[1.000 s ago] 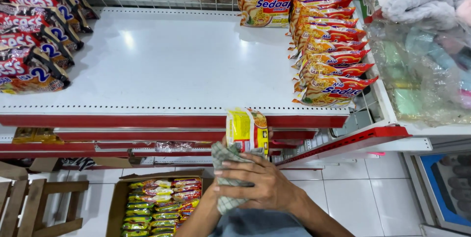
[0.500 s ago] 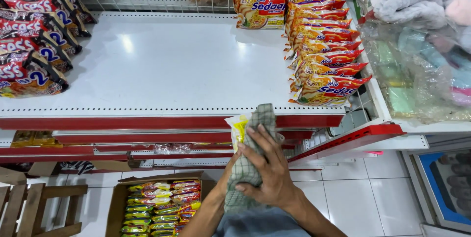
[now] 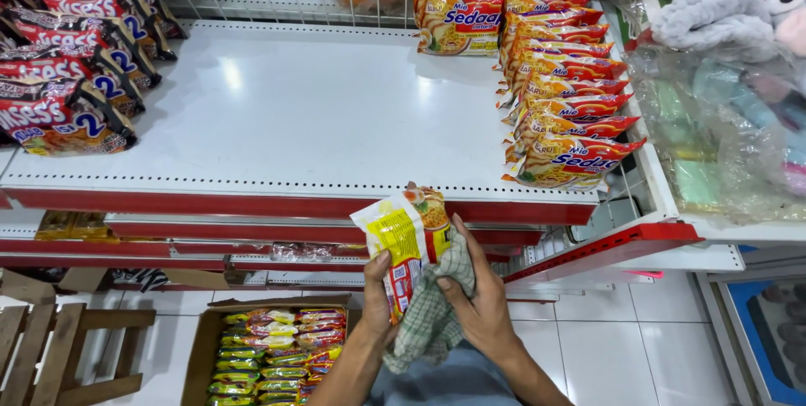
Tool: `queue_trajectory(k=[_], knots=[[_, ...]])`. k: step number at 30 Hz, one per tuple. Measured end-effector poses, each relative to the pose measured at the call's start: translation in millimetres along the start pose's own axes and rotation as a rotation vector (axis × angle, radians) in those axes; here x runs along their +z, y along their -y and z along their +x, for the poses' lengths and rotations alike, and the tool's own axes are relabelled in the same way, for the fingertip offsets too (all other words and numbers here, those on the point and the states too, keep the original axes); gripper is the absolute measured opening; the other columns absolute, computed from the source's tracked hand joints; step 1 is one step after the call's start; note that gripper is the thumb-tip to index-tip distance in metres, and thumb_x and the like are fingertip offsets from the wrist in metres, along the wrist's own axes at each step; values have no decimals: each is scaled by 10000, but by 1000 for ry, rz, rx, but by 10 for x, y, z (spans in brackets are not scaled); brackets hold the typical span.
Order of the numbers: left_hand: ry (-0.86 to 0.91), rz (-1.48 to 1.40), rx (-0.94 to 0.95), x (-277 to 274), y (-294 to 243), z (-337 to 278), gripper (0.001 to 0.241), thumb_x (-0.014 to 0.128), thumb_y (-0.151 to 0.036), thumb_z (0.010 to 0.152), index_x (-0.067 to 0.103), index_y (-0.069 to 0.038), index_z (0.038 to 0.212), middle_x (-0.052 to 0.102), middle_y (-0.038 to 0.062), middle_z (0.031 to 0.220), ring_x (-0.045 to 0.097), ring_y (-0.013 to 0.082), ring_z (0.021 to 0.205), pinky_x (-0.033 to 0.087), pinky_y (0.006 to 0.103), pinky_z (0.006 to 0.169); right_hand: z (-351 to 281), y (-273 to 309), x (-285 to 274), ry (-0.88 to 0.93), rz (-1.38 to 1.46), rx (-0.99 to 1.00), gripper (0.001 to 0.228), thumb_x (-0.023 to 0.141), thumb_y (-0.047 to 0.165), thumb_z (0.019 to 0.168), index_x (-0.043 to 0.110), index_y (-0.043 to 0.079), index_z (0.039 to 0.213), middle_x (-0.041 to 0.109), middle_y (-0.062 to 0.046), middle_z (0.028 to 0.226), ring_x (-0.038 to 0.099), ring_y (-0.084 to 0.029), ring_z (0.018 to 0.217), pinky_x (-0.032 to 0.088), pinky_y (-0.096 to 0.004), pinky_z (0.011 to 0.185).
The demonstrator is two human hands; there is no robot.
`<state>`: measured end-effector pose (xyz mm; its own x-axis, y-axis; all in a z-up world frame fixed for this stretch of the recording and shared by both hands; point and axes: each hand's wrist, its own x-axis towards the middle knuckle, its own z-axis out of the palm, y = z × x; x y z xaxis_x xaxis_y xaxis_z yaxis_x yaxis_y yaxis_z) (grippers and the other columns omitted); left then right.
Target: Cleaning and organizing instant noodle packages on grocery store shelves.
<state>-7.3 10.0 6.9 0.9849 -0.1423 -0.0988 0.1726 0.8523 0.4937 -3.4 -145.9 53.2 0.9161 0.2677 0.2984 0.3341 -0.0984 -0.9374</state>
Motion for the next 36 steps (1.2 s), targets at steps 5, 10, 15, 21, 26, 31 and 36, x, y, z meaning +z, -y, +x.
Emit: queue_trajectory(k=[5, 10, 15, 21, 26, 31, 36], knots=[[-4, 49, 3, -47, 26, 33, 762, 601, -473, 900, 470, 23, 1463, 618, 223, 1334, 645, 291, 1184, 536, 430, 1018, 73, 5, -173, -64, -147, -61, 609, 587, 77, 994, 396, 9, 1569, 490, -195, 1610, 516, -295, 1452, 406, -409, 1191], [59, 186, -72, -73, 181, -34, 671, 573, -385, 914, 470, 11, 1445, 623, 232, 1300, 662, 293, 1145, 573, 441, 966, 204, 116, -249, -334, -78, -188, 529, 576, 176, 1048, 416, 57, 1538, 524, -159, 1567, 599, -269, 1357, 505, -391, 1127], [91, 264, 65, -352, 403, 19, 613, 405, -408, 1028, 497, 58, 1416, 629, 243, 1330, 646, 280, 1237, 559, 422, 1028, 218, 329, 79, -35, -604, -456, 603, 657, 294, 906, 532, 183, 1486, 567, -118, 1535, 534, -339, 1457, 293, -575, 1291], [-36, 74, -40, 7, 34, -35, 681, 323, -513, 968, 469, -39, 1435, 630, 203, 1307, 637, 305, 1208, 557, 461, 1000, 167, -26, 87, 143, -541, -499, 654, 740, 195, 855, 542, 192, 1479, 472, -166, 1594, 443, -367, 1498, 263, -587, 1275], [-12, 243, -63, 38, 165, -27, 741, 350, -554, 978, 438, -37, 1501, 600, 209, 1377, 608, 294, 1270, 526, 446, 1066, 281, 241, 50, -14, -471, -324, 599, 639, 190, 922, 510, 147, 1505, 463, -153, 1624, 400, -377, 1538, 256, -593, 1280], [-148, 302, -152, 26, 64, -40, 762, 250, -594, 938, 446, -90, 1475, 625, 201, 1350, 656, 289, 1238, 561, 471, 1013, 209, 202, 85, 81, -479, -467, 611, 712, 301, 878, 542, 126, 1438, 429, -206, 1555, 381, -400, 1473, 263, -592, 1210], [11, 456, -165, -142, 168, -94, 680, 251, -523, 1049, 422, -42, 1498, 568, 215, 1409, 591, 262, 1312, 488, 422, 1122, 314, 129, 7, -44, -414, -283, 502, 645, 303, 967, 565, 138, 1435, 652, -93, 1440, 618, -298, 1394, 293, -606, 1312]])
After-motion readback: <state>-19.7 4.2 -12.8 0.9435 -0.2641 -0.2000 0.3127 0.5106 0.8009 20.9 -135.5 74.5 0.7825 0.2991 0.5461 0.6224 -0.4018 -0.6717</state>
